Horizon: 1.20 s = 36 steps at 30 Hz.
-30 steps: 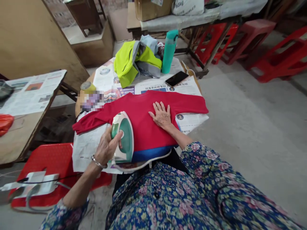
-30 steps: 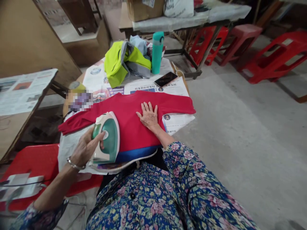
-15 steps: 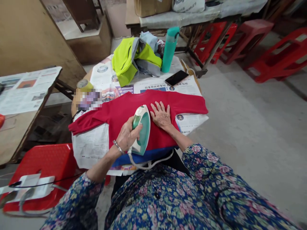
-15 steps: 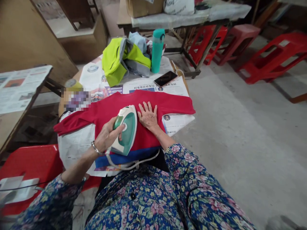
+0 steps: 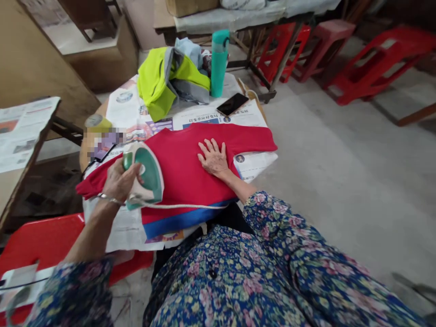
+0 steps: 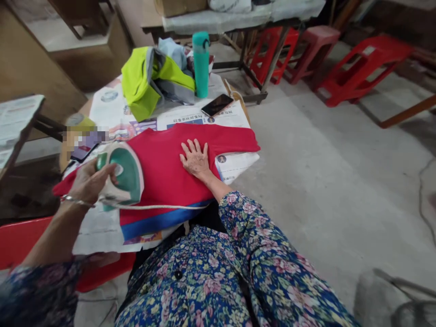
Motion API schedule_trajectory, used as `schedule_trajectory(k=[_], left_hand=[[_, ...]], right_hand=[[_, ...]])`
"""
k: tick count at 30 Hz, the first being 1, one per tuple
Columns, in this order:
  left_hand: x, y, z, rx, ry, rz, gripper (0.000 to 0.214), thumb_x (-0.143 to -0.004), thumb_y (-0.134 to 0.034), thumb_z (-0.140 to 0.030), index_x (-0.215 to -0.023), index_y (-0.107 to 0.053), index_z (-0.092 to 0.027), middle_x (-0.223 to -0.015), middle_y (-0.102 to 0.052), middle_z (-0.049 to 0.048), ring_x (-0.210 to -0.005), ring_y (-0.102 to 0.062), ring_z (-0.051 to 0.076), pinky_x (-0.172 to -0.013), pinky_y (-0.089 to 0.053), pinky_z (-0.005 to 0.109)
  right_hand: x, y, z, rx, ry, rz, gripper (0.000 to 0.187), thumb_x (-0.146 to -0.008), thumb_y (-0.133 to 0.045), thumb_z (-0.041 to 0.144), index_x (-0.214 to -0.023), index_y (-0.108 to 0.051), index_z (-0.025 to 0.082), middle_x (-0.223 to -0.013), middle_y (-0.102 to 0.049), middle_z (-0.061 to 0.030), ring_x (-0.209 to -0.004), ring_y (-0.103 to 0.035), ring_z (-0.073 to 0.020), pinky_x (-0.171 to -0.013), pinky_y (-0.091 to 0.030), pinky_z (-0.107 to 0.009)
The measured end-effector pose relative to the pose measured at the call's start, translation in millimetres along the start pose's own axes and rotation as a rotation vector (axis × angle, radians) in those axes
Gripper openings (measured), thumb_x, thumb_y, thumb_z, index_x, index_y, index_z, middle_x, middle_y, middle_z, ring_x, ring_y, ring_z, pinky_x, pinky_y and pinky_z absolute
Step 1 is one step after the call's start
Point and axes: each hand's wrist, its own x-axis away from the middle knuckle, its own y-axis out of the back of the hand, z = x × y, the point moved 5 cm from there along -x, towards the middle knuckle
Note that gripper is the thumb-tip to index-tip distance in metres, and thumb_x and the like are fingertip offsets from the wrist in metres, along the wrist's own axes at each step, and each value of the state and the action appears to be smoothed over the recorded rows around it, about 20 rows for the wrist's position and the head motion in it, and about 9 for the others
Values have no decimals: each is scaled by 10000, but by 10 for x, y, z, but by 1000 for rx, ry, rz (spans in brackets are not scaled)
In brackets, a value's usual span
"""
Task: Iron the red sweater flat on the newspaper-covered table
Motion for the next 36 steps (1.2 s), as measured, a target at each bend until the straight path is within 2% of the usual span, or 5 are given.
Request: schedule_trajectory(k=[5, 10, 17, 24, 36], left_hand=[[524, 108, 152, -163, -96, 43, 408, -816, -614, -696, -688, -536, -316, -542, -632, 15, -539, -592, 249, -545, -489, 404], [826, -87, 76, -193, -127, 154, 391, -834, -576, -688, -811, -570, -297, -551, -645, -11, -625, -653, 273, -668, -550, 408], [147, -402, -262, -25, -106, 125, 180, -807, -595, -411, -891, -585, -253, -536, -594, -46, -608, -640, 208, -635, -498, 319], [-388, -354, -311, 82, -1, -53, 232, -828, -627, -359, -1031, -628, -248, -592, -581, -34, -658, -672, 233, -644, -532, 370], [578, 69, 134, -171, -1, -2, 263, -781, -630, -540, -853, -553, -299, -566, -624, -9, -725, -675, 278, -657, -519, 371]], right_hand=[[-14, 50, 58, 30, -9, 43, 588, -1117, -496, 322, -1690, -529, 197, -1792, -427, -134, -1690, -317, -350, -1359, -197, -689], [15, 16, 8, 4, 14, -3, 583, -1106, -500, 336, -1670, -554, 198, -1767, -468, -140, -1669, -352, -369, -1337, -217, -724], [45, -45, -65, 20, 25, -29, 582, -1097, -476, 319, -1655, -576, 187, -1751, -491, -151, -1648, -381, -384, -1319, -239, -732], [80, -56, -120, 43, 36, -35, 591, -1089, -446, 322, -1643, -589, 173, -1740, -501, -174, -1632, -393, -415, -1294, -243, -762], [28, 2, -35, 27, 28, 6, 601, -1110, -427, 340, -1680, -540, 188, -1772, -455, -164, -1659, -348, -400, -1318, -184, -769]])
